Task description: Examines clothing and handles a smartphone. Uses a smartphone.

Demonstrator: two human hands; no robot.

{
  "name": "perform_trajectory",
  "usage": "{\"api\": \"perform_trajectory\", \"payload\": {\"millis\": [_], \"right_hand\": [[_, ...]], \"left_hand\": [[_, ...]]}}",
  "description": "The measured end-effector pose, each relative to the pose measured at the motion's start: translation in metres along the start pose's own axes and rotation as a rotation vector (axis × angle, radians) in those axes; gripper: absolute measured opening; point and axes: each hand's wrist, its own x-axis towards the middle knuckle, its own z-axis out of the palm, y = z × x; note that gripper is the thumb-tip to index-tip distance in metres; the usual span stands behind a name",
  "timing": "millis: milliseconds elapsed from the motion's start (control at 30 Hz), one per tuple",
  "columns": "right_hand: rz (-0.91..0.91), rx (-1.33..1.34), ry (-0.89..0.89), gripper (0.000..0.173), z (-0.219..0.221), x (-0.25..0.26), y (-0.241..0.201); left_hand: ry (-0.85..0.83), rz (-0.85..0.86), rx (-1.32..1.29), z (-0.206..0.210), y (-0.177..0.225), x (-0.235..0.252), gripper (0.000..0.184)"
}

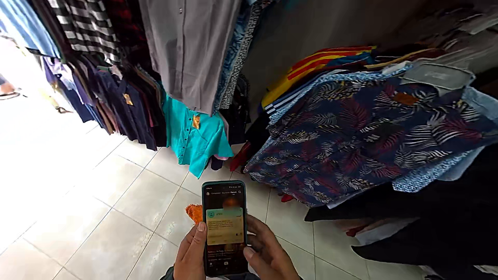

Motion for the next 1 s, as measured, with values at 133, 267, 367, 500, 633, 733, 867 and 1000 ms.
{"api": "perform_trajectory", "payload": {"millis": [133,267,367,500,633,733,867,1000], "right_hand": [[-0.095,0.051,-0.016,0.068,0.032,-0.009,0.008],[-0.16,0.072,-0.088,0.07,0.054,-0.01,0.007],[-0.178,0.063,-0.129,0.069,0.06,-0.013,0.009],[-0.19,0.1,-0.167,0.067,0.074,-0.015,0.012],[-0.182,0.112,-0.191,0.071,0.093,-0.015,0.01],[-0.185,0.066,-0.199,0.074,0.107,-0.017,0.009],[-0.206,0.024,-0.179,0.074,0.103,-0.032,0.012],[-0.214,0.017,-0.12,0.073,0.102,-0.044,0.009]], "left_hand": [[0.027,0.012,0.005,-0.036,0.008,-0.023,0.043],[0.095,0.039,-0.038,-0.047,0.019,-0.036,0.045],[0.117,0.048,-0.053,-0.055,0.017,-0.044,0.045],[0.131,0.061,-0.052,-0.068,0.019,-0.051,0.045],[0.153,0.053,-0.036,-0.078,0.031,-0.064,0.044],[0.172,0.048,-0.034,-0.087,0.036,-0.069,0.045],[0.131,0.026,-0.049,-0.09,0.025,-0.071,0.045],[0.074,0.012,-0.031,-0.087,0.024,-0.074,0.046]]}}
